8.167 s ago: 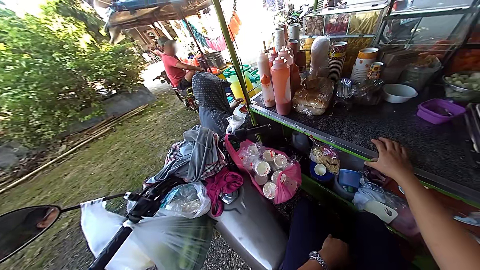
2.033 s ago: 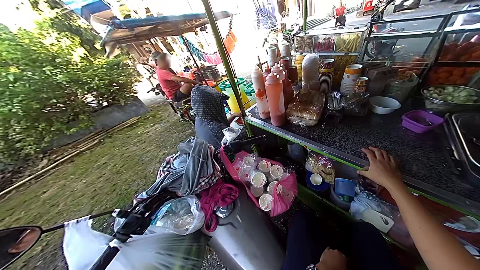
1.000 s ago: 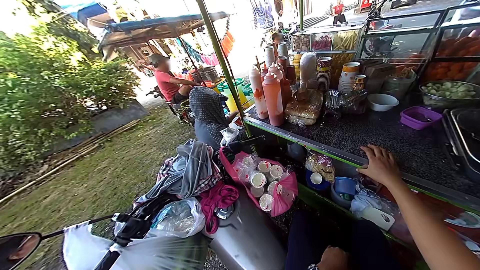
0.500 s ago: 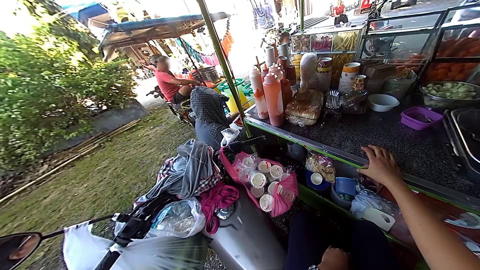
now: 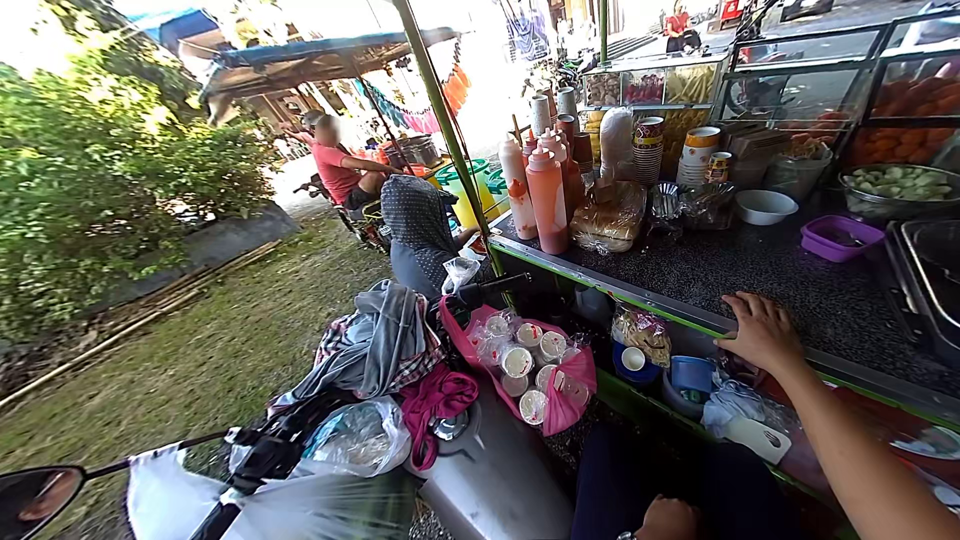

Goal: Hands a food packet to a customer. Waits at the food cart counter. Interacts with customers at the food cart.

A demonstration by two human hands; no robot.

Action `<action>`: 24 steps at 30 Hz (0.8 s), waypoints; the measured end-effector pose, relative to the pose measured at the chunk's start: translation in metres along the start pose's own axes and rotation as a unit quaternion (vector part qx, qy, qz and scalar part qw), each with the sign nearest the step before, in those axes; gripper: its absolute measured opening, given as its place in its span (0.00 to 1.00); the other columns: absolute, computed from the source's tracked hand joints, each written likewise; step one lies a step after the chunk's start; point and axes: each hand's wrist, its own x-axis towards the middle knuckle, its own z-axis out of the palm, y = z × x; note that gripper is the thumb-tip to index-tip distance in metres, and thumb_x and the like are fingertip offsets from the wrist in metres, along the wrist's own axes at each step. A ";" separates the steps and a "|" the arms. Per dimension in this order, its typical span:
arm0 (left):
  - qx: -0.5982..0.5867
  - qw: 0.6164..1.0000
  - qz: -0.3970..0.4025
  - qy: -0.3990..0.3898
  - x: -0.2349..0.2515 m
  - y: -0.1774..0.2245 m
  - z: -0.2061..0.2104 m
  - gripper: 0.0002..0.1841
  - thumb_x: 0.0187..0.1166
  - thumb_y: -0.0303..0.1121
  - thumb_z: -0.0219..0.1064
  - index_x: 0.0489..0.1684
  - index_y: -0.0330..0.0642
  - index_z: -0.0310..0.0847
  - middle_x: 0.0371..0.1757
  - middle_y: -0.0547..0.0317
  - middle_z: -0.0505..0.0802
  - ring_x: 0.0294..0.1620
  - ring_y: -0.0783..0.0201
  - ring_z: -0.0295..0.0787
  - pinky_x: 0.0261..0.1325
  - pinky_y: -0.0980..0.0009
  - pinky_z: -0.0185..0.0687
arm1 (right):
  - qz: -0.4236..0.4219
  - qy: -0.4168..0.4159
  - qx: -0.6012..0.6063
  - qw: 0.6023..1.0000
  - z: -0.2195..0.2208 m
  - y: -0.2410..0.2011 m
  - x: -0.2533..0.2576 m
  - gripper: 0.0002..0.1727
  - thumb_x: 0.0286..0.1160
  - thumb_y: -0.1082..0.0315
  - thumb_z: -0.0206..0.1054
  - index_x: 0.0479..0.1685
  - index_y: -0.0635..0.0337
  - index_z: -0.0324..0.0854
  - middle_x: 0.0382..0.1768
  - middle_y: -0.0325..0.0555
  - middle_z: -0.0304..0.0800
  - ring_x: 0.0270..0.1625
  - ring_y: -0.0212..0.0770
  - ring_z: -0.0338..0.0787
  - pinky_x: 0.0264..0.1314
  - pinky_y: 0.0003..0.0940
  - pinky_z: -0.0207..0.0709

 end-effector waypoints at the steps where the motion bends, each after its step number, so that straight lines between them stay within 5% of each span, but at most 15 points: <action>1: 0.000 1.000 0.001 -0.001 0.000 0.000 0.000 0.23 0.92 0.43 0.51 0.63 0.34 0.85 0.64 0.38 0.91 0.72 0.40 0.84 0.78 0.37 0.68 | 0.000 0.000 0.000 1.000 0.000 0.000 0.000 0.51 0.56 0.50 0.87 0.86 0.52 0.70 0.86 0.60 0.66 0.88 0.65 0.64 0.86 0.66 0.54; 24: 0.017 1.000 0.007 -0.009 -0.001 0.002 -0.001 0.19 0.89 0.40 0.57 0.64 0.36 0.85 0.65 0.39 0.91 0.72 0.40 0.84 0.77 0.36 0.69 | 0.000 -0.002 -0.001 1.000 -0.002 -0.002 0.000 0.51 0.55 0.51 0.87 0.85 0.52 0.70 0.86 0.60 0.67 0.88 0.65 0.64 0.86 0.66 0.55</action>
